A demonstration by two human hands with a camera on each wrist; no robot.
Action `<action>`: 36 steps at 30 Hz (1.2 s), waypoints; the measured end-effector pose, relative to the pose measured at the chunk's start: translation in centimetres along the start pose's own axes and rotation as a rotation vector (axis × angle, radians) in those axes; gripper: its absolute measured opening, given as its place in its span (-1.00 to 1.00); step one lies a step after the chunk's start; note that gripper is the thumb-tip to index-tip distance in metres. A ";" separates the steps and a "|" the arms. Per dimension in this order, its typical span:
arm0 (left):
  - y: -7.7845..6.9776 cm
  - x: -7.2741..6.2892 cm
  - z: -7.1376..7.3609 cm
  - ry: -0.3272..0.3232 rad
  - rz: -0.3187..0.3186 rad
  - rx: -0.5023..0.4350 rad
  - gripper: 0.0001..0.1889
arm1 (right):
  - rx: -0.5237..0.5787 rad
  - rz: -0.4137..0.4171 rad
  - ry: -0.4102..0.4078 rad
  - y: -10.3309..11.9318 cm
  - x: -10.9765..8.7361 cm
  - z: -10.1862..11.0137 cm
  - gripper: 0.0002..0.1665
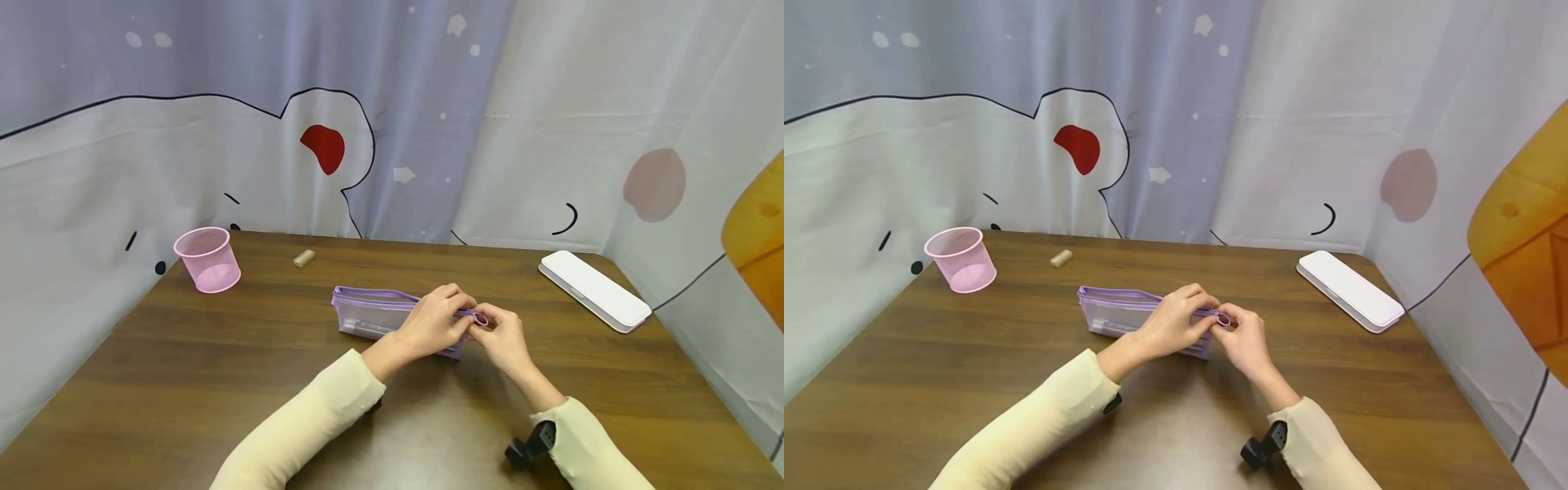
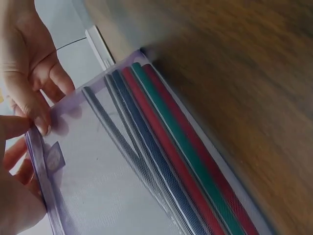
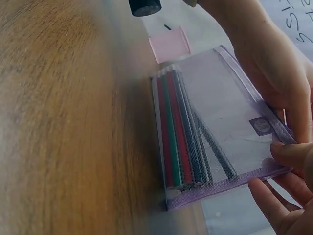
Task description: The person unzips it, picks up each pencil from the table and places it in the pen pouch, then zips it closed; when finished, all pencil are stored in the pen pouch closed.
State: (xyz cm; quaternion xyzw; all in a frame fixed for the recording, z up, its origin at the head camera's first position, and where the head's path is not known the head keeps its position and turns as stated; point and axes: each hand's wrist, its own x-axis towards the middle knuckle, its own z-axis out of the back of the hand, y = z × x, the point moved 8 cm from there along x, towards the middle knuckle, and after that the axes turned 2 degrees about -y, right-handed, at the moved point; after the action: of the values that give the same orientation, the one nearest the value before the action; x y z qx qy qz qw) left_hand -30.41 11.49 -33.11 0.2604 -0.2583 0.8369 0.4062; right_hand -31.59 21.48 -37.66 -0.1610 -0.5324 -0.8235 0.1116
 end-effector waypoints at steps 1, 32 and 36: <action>0.0 0.1 0.0 -0.006 0.008 0.004 -0.85 | 0.003 -0.005 0.003 0.0 0.0 0.0 -0.85; 2.9 0.6 1.1 0.247 0.158 -0.469 -0.72 | -0.082 0.095 0.048 2.0 -0.8 -0.5 -0.85; 2.8 0.5 1.0 0.268 0.114 -0.450 -0.75 | -0.083 0.112 0.046 2.2 -0.9 -0.6 -0.86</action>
State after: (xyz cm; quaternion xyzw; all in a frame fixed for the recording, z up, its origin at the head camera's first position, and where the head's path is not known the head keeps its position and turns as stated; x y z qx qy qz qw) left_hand -32.74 9.64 -32.63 0.0355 -0.3960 0.8070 0.4367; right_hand -30.09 20.09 -36.38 -0.1760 -0.4853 -0.8408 0.1630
